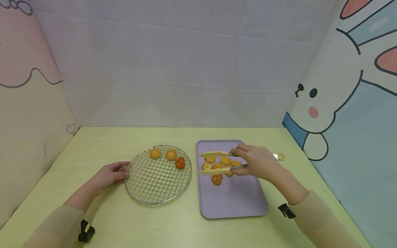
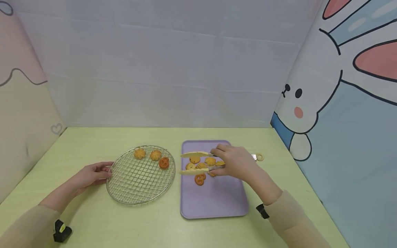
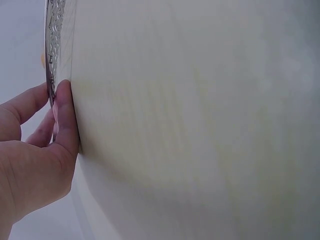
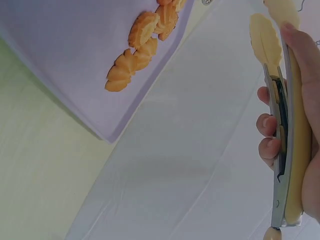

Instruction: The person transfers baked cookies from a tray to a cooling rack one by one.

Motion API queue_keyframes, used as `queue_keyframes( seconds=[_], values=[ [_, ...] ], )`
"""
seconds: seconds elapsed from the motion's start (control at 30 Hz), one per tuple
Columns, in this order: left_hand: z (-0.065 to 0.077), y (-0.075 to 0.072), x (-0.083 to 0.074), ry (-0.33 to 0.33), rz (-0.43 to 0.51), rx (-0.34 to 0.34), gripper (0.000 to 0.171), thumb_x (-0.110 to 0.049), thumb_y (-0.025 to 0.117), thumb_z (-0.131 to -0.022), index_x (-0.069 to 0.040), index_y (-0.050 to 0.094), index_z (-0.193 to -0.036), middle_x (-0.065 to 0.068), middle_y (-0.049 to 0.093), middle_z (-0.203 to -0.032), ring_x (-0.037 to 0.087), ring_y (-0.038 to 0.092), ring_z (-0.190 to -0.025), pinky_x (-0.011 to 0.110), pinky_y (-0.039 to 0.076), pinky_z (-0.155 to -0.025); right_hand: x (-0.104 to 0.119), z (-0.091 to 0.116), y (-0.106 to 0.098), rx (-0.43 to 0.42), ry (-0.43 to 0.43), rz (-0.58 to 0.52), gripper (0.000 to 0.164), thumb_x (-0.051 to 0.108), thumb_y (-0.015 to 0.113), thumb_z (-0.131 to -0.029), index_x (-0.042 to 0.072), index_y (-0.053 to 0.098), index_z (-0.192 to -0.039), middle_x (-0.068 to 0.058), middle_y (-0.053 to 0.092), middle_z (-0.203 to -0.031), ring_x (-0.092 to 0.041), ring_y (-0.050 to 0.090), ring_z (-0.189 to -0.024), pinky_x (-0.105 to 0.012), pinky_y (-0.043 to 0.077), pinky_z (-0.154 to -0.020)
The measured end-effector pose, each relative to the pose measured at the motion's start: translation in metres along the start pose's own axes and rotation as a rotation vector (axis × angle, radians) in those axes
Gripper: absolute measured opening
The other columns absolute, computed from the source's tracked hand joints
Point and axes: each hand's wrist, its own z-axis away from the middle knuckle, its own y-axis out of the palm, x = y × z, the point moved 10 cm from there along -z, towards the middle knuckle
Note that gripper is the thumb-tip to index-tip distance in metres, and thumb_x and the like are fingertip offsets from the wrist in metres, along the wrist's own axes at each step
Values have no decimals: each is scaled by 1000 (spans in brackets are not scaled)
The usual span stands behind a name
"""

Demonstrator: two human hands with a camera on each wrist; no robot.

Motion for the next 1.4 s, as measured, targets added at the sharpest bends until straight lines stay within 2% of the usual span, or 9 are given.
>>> queue_keyframes(
  seconds=[0.23, 0.5, 0.83, 1.4],
  values=[
    [0, 0, -1, 1, 10, 2, 63, -7, 60, -91, 6, 29, -144, 7, 47, -102, 8, 56, -88, 26, 53, -80, -9, 16, 2, 14, 26, -9, 60, 58, 76, -67, 15, 68, -108, 6, 64, -96, -5, 52, -65, -19, 44, -51],
    [0, 0, -1, 2, 11, 5, 62, -6, 59, -92, 7, 28, -144, 8, 46, -103, 7, 56, -88, 26, 53, -81, -16, 32, 7, -2, 35, -17, 61, 60, 74, -68, 13, 69, -107, 5, 65, -97, -5, 53, -65, -17, 40, -48],
    [0, 0, -1, 4, 7, 3, 62, -7, 59, -92, 6, 28, -144, 8, 46, -103, 7, 56, -88, 25, 53, -80, -26, 49, 24, 21, 62, -37, 58, 52, 81, -64, 12, 69, -104, 6, 65, -93, -3, 49, -63, -17, 39, -48],
    [-2, 0, 1, 1, 15, 9, 62, -8, 59, -92, 5, 28, -145, 7, 47, -103, 7, 56, -89, 25, 53, -80, -30, 58, 52, 108, 79, -46, 60, 57, 77, -66, 14, 70, -107, 7, 63, -94, -1, 47, -63, -20, 43, -52]
  ],
)
